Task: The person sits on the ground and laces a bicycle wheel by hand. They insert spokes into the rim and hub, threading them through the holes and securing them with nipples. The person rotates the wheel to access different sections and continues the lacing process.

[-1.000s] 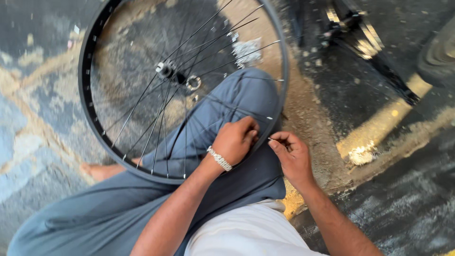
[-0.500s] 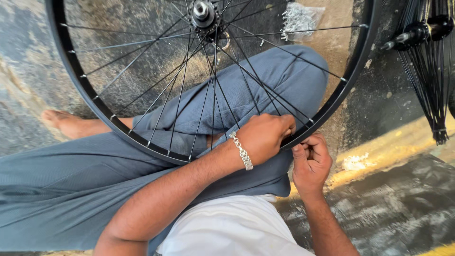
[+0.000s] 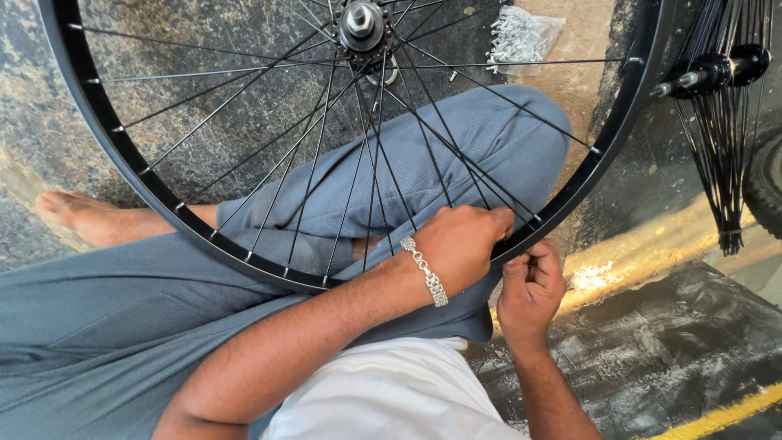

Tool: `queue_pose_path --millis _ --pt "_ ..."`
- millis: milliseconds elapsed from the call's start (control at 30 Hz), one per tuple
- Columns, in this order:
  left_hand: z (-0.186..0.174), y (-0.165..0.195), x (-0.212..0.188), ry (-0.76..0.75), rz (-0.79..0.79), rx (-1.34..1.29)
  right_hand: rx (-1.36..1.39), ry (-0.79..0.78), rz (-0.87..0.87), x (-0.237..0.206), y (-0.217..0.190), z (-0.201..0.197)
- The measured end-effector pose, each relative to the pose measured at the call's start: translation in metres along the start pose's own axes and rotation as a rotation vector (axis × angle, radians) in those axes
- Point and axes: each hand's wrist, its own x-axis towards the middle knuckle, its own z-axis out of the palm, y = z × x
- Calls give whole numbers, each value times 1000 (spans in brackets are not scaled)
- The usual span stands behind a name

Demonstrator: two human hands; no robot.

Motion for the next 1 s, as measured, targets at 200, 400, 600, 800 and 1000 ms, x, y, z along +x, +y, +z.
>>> queue_pose_path --millis 200,400,600,800,1000 --pt "0 -1 0 18 15 14 -355 -15 -143 3 -11 2" --pt "1 -2 -1 24 17 17 -376 -25 -149 5 -19 5" --pt "1 0 0 19 9 34 -259 -20 -95 5 -15 3" --pt "3 1 -2 47 -15 31 -123 -50 -140 7 -7 -2" --pt "5 0 -3 54 14 49 -105 -62 -107 7 -3 -5"
